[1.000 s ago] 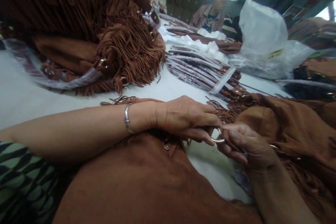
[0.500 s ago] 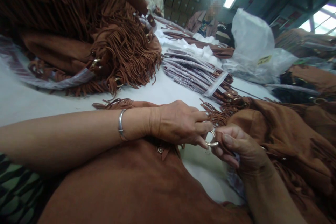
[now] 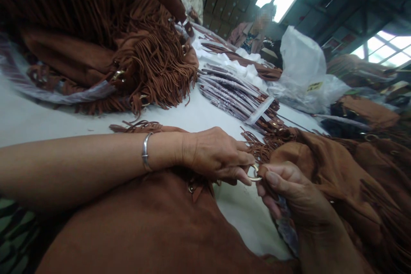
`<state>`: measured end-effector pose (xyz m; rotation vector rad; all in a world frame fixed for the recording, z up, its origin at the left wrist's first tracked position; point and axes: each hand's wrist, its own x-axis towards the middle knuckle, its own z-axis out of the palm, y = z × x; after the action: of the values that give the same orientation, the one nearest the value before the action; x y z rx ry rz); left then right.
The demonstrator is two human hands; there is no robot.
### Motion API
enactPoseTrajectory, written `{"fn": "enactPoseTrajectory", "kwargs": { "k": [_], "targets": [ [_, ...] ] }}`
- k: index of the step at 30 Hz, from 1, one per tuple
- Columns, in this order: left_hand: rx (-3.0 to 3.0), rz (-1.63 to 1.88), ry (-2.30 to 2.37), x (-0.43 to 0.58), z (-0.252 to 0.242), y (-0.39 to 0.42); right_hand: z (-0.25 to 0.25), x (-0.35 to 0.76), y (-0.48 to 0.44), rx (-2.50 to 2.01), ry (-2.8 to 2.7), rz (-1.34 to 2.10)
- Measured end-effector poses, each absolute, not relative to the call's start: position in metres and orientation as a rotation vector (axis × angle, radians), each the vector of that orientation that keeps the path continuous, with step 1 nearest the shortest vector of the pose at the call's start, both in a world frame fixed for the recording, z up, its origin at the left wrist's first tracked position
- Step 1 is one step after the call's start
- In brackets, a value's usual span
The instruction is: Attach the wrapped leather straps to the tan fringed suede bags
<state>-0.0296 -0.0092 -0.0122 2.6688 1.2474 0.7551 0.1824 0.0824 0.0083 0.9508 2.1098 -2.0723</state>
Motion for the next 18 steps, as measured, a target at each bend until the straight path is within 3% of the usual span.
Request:
{"fn": "enactPoseTrajectory", "kwargs": {
  "k": [10, 18],
  "targets": [
    [2.962, 0.782, 1.213, -0.032, -0.021, -0.008, -0.006, 0.181, 0.079, 0.756, 1.928, -2.304],
    [2.843, 0.792, 1.293, -0.034, -0.019, -0.006, 0.007, 0.18, 0.075, 0.886, 2.134, -2.087]
  ]
}}
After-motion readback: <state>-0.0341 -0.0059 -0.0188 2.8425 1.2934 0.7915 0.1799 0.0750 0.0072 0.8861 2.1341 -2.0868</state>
